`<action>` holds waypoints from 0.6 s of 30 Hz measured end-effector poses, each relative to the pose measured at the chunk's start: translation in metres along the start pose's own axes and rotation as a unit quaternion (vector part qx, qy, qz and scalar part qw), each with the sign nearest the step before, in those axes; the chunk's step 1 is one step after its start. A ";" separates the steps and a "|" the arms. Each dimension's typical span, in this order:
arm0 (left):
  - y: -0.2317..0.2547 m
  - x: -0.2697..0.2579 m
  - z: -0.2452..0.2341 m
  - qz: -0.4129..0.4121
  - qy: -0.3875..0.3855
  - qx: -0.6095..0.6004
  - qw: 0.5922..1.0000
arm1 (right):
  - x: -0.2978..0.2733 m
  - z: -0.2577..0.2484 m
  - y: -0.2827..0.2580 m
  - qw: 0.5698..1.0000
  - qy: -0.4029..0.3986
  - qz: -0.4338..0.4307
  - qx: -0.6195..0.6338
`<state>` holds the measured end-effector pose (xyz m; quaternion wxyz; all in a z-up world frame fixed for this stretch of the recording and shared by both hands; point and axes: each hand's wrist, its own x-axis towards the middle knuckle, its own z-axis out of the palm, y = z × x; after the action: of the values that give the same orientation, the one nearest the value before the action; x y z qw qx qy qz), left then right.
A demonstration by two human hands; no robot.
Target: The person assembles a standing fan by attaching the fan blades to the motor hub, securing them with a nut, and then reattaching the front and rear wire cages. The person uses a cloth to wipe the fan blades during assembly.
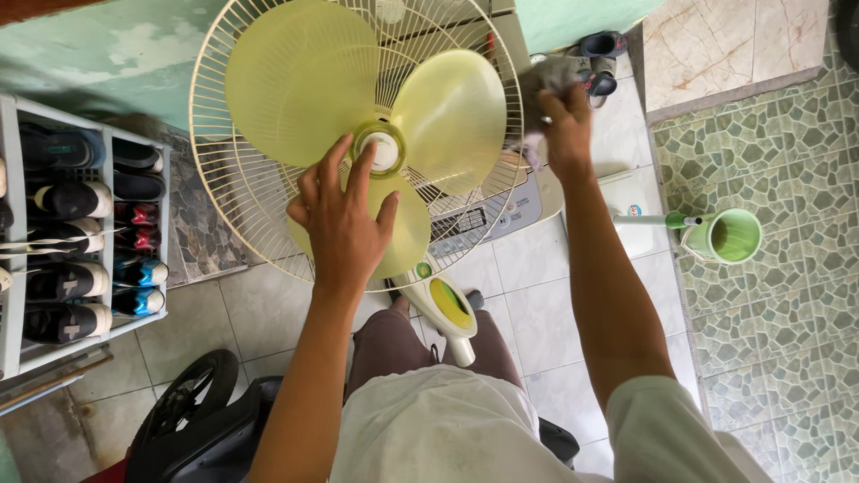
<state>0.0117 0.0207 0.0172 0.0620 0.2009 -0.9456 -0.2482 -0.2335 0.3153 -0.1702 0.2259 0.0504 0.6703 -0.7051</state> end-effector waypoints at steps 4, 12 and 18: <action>0.030 -0.016 0.000 -0.009 0.021 -0.010 1.000 | 0.006 0.014 0.013 0.955 -0.012 0.104 -0.277; 0.113 -0.045 0.033 0.041 0.018 -0.149 0.988 | -0.110 -0.005 -0.013 0.949 0.081 -0.004 -0.306; 0.227 -0.068 0.077 0.052 -0.141 -0.431 0.890 | -0.271 -0.054 -0.057 0.986 0.125 0.044 -0.099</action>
<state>-0.0223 0.2640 0.0612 0.0210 0.0674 -0.7535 -0.6536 -0.0259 0.4351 -0.0218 0.1748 0.1450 0.7566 -0.6132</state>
